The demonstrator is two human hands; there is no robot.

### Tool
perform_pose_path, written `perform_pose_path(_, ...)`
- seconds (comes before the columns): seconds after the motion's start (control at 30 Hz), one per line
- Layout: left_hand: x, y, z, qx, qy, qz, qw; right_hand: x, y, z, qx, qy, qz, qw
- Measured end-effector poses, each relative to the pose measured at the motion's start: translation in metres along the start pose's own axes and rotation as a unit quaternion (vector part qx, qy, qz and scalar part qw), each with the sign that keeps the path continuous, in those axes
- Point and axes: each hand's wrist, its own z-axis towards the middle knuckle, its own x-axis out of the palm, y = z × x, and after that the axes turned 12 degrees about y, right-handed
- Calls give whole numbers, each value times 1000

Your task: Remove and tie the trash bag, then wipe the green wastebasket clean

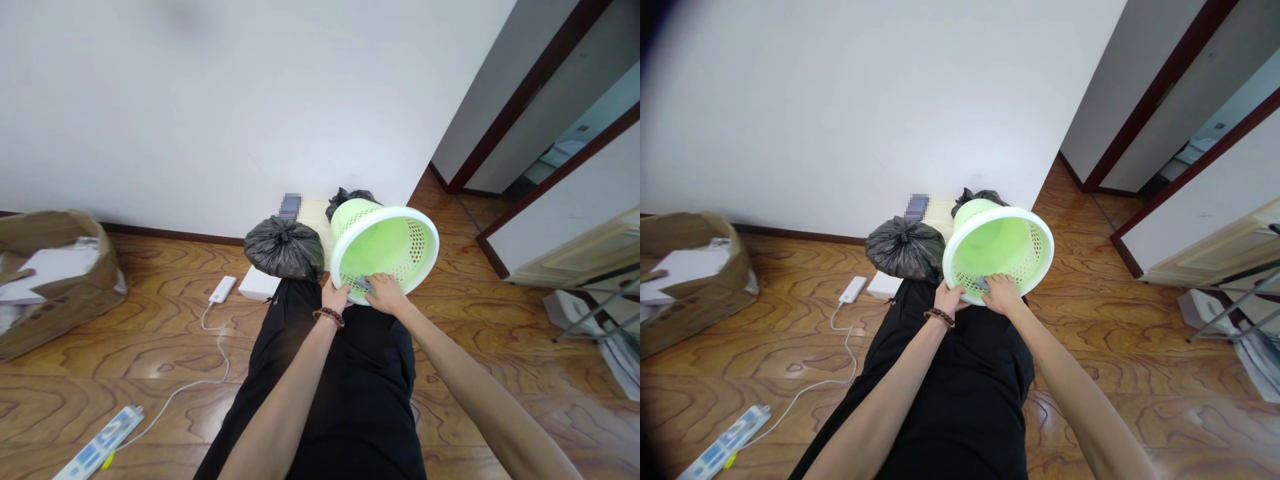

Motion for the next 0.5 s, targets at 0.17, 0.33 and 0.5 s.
perform_pose_path(0.17, 3, -3, -5, -3, -2, 9, 1000, 3, 0, 6, 19, 0, -26, 999)
perform_pose_path(0.33, 5, -5, -6, -10, 7, -3, 1000, -8, -16, 5, 59, -37, -49, 996)
perform_pose_path(0.5, 3, 0, -1, -9, -12, -19, 1000, -26, -35, 0, 124, -105, -31, 986)
